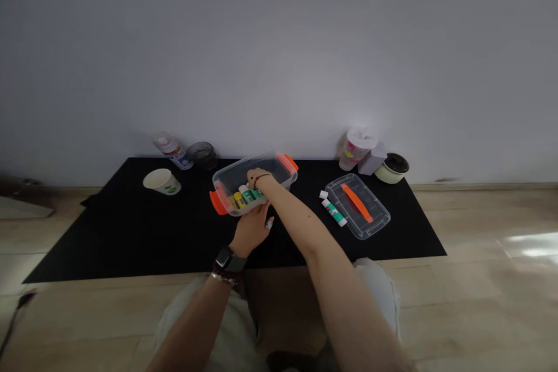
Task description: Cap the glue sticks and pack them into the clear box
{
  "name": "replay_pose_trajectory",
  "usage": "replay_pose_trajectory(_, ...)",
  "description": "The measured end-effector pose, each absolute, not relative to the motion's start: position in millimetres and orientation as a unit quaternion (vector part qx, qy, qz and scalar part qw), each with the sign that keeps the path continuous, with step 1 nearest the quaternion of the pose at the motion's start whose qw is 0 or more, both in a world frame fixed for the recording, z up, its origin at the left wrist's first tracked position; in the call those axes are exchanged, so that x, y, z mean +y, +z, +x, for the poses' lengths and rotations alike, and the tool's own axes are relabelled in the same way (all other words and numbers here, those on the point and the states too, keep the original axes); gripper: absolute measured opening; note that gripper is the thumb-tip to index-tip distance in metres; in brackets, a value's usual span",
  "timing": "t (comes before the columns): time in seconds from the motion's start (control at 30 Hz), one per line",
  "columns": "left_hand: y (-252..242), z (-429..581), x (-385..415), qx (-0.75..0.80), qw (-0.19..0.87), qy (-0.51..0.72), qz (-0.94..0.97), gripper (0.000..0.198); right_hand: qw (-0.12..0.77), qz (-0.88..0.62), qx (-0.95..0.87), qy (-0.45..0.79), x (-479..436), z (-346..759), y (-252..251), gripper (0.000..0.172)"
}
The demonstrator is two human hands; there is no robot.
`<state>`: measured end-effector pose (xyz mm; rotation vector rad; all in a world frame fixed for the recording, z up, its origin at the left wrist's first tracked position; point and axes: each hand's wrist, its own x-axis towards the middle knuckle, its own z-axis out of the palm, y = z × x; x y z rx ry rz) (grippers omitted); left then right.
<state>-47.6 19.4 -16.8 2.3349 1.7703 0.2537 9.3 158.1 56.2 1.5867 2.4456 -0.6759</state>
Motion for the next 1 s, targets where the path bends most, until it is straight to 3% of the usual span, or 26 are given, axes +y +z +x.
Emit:
replay_pose_trajectory(0.13,-21.0,-53.9,20.4,0.587,0.121,0.097,0.795,0.048,0.108,0.539,0.799,-0.243,164.1,-8.9,34.2,0.018)
replay_pose_trajectory(0.23,-24.1,-54.9,21.5,0.586,0.152,0.126,0.786,0.049,0.062,0.547,0.802,-0.232,165.6,-1.1,37.4,0.031)
replay_pose_trajectory(0.33,-27.3,-51.9,22.7,0.581,0.250,0.176,0.754,0.050,-0.028,0.552,0.808,-0.204,160.3,32.6,57.1,0.044)
replay_pose_trajectory(0.4,-27.7,-47.7,22.7,0.559,0.354,0.234,0.713,0.056,-0.104,0.557,0.803,-0.185,146.7,69.1,70.5,0.041)
replay_pose_trajectory(0.47,-25.3,-41.7,20.9,0.531,0.454,0.295,0.651,0.063,-0.251,0.567,0.760,-0.194,123.1,109.4,76.2,0.046)
replay_pose_trajectory(0.53,-20.2,-33.8,16.7,0.505,0.539,0.332,0.587,0.067,-0.315,0.569,0.721,-0.239,92.4,143.2,70.4,0.042)
replay_pose_trajectory(0.7,-10.6,-8.5,-3.2,0.418,0.698,0.289,0.503,0.064,-0.274,0.559,0.661,-0.420,26.8,170.3,26.6,0.032)
replay_pose_trajectory(0.9,-6.7,5.8,-16.3,0.421,0.719,0.199,0.517,0.065,-0.274,0.550,0.681,-0.399,15.2,168.7,15.1,0.024)
replay_pose_trajectory(1.0,5.4,1.3,-13.3,0.360,0.780,0.191,0.474,0.060,-0.311,0.531,0.671,-0.413,16.7,170.8,29.1,0.011)
